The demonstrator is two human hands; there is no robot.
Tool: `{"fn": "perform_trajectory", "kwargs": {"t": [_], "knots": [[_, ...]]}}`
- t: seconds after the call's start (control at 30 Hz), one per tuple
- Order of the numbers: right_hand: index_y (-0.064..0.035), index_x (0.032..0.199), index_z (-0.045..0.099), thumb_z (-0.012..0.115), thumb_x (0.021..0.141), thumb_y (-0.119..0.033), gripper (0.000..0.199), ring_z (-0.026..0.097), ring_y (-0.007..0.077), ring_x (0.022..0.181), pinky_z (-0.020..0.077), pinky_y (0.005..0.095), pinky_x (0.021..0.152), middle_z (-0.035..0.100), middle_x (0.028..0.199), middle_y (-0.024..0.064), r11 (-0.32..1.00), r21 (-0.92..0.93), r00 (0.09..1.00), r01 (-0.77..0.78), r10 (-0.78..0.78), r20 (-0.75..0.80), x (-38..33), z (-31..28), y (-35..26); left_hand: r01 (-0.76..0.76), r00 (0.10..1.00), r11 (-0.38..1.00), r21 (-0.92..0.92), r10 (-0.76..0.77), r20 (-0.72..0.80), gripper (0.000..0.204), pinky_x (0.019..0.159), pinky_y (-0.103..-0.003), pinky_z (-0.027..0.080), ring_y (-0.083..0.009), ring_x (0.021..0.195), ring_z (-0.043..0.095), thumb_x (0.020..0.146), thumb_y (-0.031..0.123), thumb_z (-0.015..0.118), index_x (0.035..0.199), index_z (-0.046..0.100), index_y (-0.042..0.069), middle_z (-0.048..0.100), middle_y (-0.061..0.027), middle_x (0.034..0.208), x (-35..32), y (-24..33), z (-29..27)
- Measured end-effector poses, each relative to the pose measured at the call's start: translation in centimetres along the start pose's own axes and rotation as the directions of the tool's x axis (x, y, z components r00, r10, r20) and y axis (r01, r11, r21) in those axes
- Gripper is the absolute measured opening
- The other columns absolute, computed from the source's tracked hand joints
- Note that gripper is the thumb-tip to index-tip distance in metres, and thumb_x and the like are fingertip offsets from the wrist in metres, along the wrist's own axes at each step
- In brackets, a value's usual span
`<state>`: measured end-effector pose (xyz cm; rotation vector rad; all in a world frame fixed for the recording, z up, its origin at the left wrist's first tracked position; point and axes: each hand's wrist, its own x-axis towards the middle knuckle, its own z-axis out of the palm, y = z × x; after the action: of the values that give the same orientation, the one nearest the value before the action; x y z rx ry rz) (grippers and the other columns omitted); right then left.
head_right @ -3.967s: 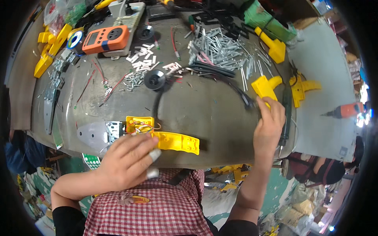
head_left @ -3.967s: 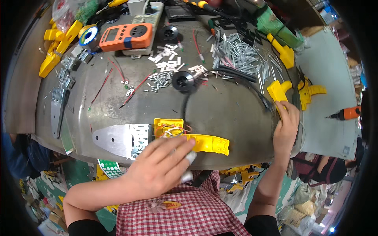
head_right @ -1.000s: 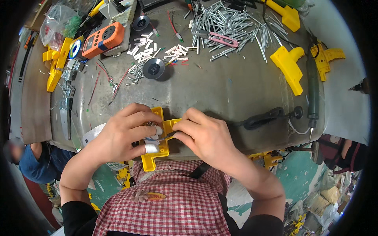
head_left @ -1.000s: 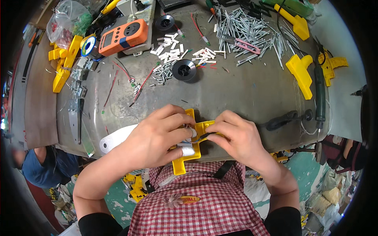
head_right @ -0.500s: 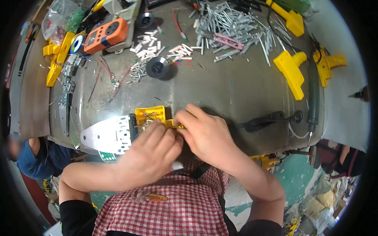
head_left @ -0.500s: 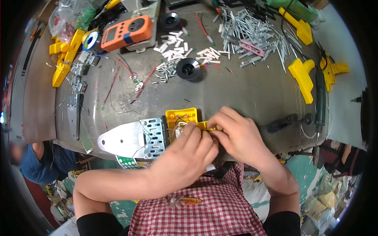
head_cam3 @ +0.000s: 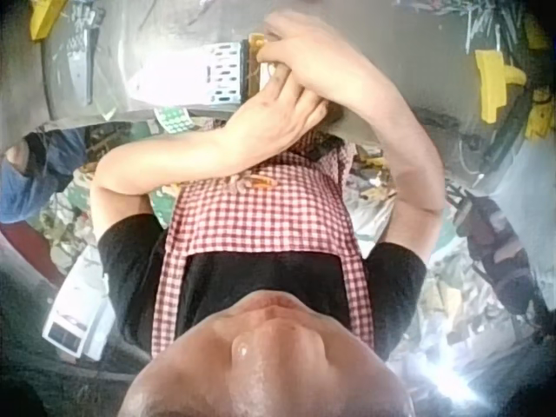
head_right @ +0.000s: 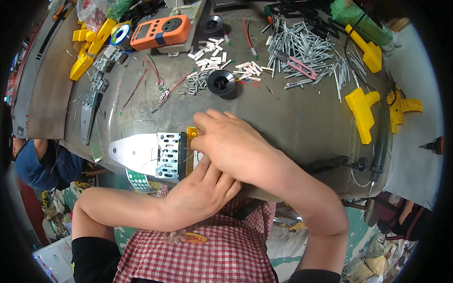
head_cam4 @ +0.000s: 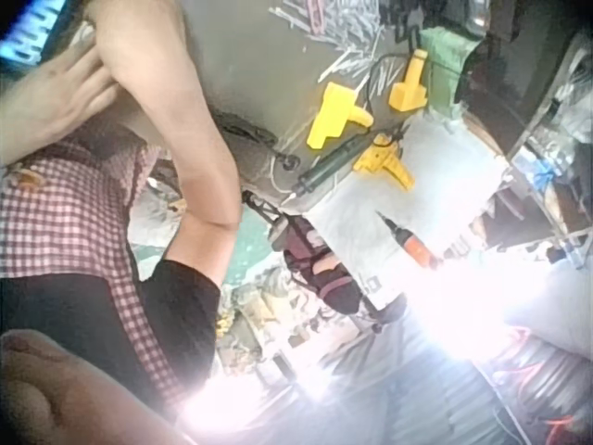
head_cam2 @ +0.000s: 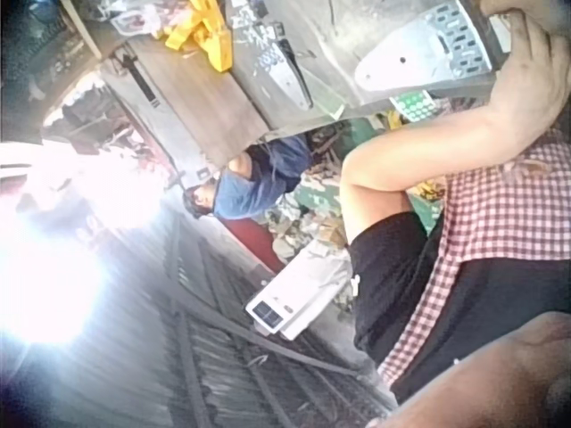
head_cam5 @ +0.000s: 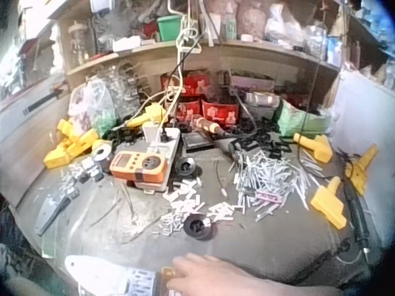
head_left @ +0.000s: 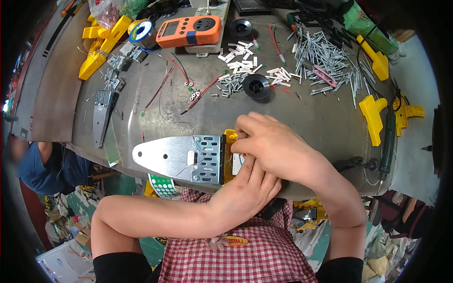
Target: Assembling and soldering components into a yellow plastic tool housing.
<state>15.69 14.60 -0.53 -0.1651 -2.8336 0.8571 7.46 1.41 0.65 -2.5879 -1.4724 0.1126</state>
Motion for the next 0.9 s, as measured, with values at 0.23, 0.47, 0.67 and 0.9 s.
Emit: {"fn": "perform_trajectory", "kwargs": {"t": [0.23,0.47,0.67,0.9], "knots": [[-0.005,0.08,0.066,0.059,0.069,-0.014,0.015,0.053,0.0247,0.092,0.0428,0.0357,0.079,0.052,0.09,0.0084,0.994,-0.106,0.991,0.013,0.001,0.131,0.3,-0.7,-0.7,-0.01,1.0,1.0,-0.016,0.01,0.01,0.045,0.088,-0.043,0.046,-0.0307,0.099,0.057,0.076,0.021,0.052,0.116,0.056,0.002,0.058,-0.0149,0.108,0.2,0.1,0.3],[-0.0021,0.081,0.069,0.057,0.066,-0.01,0.02,0.06,0.0255,0.082,0.0461,0.0358,0.076,0.061,0.087,0.0132,0.953,-0.302,0.989,0.017,0.027,0.142,1.5,0.0,-4.1,0.14,0.976,0.476,-0.868,-0.214,0.04,0.044,0.096,-0.051,0.039,-0.0352,0.107,0.052,0.076,0.018,0.051,0.115,0.055,-0.002,0.054,-0.0222,0.113,-1.4,0.1,0.8],[-0.0032,0.103,0.063,0.044,0.089,-0.012,0.026,0.058,0.0331,0.101,0.0467,0.0408,0.084,0.061,0.109,0.0173,0.63,-0.31,0.669,-0.712,0.475,-0.571,-10.3,-9.5,9.1,-0.019,0.998,0.997,-0.081,0.025,0.066,0.039,0.101,-0.052,0.036,-0.0397,0.102,0.052,0.078,0.018,0.049,0.11,0.052,-0.004,0.053,-0.0214,0.104,-0.1,-0.1,-0.2],[-0.0002,0.112,0.059,0.056,0.076,0.003,0.037,0.052,0.0319,0.111,0.04,0.0338,0.096,0.056,0.118,0.015,0.641,-0.481,0.798,-0.598,0.534,-0.281,-24.9,-15.2,20.2,-0.01,0.999,1.0,-0.012,0.01,0.045,0.038,0.1,-0.049,0.038,-0.0374,0.101,0.053,0.079,0.02,0.049,0.11,0.051,-0.003,0.053,-0.019,0.102,0.2,0.1,0.2]]}}
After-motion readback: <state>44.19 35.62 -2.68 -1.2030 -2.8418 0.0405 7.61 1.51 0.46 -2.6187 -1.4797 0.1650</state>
